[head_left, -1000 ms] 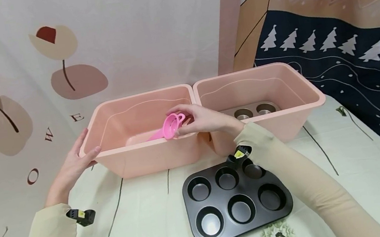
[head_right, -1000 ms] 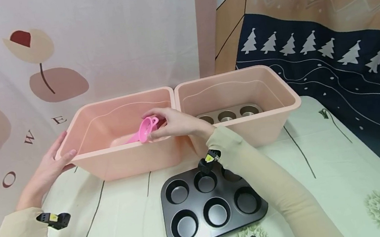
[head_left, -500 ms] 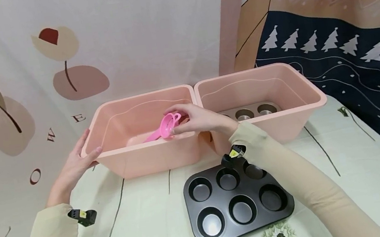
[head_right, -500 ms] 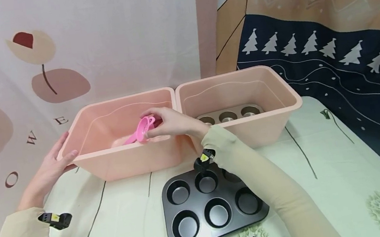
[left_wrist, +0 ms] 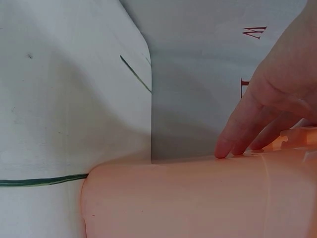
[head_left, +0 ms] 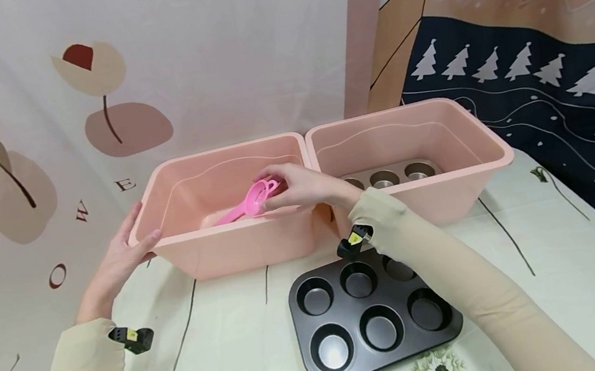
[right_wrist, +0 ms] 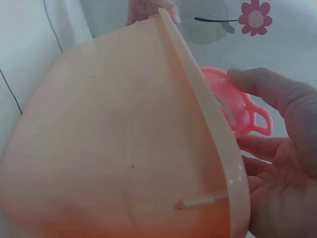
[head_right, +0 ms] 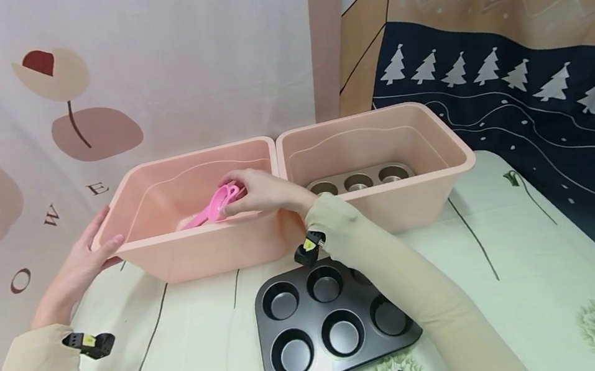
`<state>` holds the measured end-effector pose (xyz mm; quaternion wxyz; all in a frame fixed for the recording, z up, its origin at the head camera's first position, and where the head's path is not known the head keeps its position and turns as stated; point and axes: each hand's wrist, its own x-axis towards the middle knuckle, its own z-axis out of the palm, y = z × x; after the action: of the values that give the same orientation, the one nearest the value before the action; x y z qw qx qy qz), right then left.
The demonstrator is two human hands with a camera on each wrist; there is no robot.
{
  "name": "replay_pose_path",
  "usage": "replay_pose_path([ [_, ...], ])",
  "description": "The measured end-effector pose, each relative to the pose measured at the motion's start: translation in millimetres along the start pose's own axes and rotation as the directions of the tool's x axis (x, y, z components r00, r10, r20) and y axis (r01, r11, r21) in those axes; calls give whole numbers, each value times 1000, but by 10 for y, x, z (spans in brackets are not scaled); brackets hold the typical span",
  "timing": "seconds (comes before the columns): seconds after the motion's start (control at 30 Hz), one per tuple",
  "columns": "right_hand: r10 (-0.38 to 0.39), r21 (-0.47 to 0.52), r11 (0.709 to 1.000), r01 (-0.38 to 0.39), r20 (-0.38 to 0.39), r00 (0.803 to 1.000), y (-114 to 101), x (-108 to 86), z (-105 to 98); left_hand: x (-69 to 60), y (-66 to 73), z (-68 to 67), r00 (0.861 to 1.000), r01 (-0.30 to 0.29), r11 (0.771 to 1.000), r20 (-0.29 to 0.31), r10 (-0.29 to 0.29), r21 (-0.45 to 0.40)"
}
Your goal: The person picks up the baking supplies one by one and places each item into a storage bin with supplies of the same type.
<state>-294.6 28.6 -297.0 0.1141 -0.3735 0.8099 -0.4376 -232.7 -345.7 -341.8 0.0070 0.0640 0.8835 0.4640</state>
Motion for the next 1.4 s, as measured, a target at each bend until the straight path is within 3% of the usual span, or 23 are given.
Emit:
replay_pose_path([
  [0.4, 38, -105, 994, -35, 26, 999, 2, 92, 53, 9, -4, 9, 1000, -9, 1000, -6, 9, -14],
  [1.0, 75, -117, 991, -67, 67, 995, 13, 212, 128, 0, -11, 15, 1000, -31, 998, -2, 31, -51],
  [1.4, 145, -114, 984, -134, 100, 984, 6, 266, 211, 0, -12, 8, 1000, -10, 1000, -6, 10, -11],
])
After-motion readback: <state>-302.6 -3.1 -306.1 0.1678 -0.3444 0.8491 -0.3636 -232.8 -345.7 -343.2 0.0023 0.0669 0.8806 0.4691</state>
